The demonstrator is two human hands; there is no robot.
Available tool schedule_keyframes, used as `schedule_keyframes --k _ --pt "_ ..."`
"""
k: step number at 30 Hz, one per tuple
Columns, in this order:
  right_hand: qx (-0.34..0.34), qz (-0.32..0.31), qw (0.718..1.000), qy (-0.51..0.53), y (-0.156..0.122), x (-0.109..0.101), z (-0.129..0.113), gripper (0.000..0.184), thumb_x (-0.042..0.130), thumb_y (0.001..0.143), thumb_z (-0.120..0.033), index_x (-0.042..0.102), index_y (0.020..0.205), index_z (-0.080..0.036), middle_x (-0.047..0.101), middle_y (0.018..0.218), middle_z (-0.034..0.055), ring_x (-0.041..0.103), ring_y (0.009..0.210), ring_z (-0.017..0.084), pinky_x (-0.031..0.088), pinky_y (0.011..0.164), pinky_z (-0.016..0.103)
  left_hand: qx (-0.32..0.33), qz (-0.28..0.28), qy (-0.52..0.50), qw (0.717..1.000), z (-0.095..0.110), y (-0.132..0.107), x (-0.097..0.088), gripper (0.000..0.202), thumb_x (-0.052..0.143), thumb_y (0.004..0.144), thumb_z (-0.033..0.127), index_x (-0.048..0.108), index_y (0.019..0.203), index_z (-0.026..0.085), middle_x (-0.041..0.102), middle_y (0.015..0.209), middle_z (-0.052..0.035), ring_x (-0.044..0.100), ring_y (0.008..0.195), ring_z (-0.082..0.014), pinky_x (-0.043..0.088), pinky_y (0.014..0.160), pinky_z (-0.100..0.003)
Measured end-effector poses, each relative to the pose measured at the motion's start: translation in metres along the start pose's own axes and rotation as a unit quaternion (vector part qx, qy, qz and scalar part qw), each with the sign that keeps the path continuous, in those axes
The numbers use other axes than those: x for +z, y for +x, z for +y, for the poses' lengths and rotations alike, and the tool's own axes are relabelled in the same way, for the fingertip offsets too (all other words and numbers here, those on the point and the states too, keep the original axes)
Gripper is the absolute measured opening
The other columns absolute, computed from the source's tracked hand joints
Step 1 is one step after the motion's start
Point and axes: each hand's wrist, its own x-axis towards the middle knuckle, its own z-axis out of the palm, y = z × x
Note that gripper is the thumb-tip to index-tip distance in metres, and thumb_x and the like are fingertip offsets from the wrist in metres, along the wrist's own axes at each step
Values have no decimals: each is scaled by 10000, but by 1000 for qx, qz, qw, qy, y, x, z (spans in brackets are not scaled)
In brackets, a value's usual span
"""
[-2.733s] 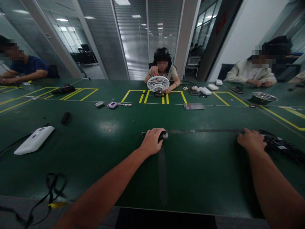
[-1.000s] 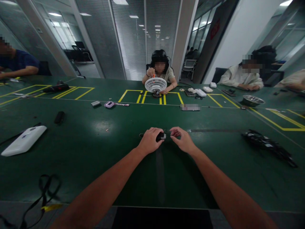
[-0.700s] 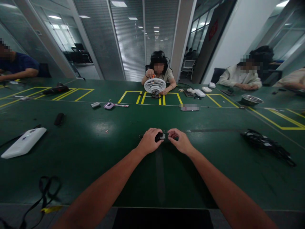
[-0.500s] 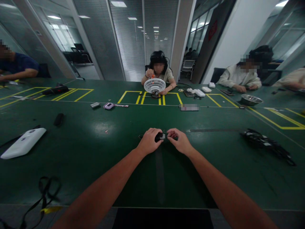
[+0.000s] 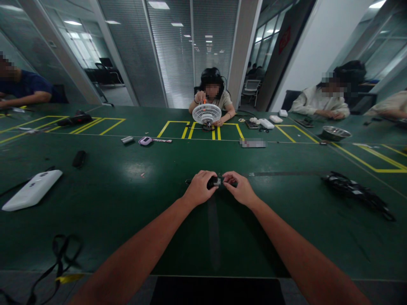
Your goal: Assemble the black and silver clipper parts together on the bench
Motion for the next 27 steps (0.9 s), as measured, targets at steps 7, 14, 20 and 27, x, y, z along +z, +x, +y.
schedule_keyframes --k 7,14,20,27 --pt "-12 4 1000 -8 0 0 0 245 603 790 -147 624 1029 -194 648 874 20 603 780 135 483 735 290 0 0 3 1000 0 0 0 376 700 777 218 553 1124 206 621 1136 -69 544 1081 -249 449 946 -433" --pt "-18 10 1000 -14 1 1 0 241 604 785 -147 628 1020 -195 651 866 23 604 778 140 490 733 295 0 -5 9 1000 1 2 0 380 690 774 223 544 1125 204 625 1137 -71 555 1081 -253 449 940 -428" --pt "-20 12 1000 -14 1 2 0 228 604 785 -151 632 1007 -193 654 873 29 602 770 139 496 736 296 -10 -26 4 1000 0 5 -2 378 687 789 282 531 1128 217 626 1127 -62 575 1053 -247 464 910 -429" --pt "-15 8 1000 -13 1 5 1 227 594 781 -156 630 1003 -188 649 863 24 598 763 136 494 730 288 3 -56 13 998 -3 11 -3 367 704 778 316 529 1081 205 614 1137 -75 569 1084 -251 470 936 -421"
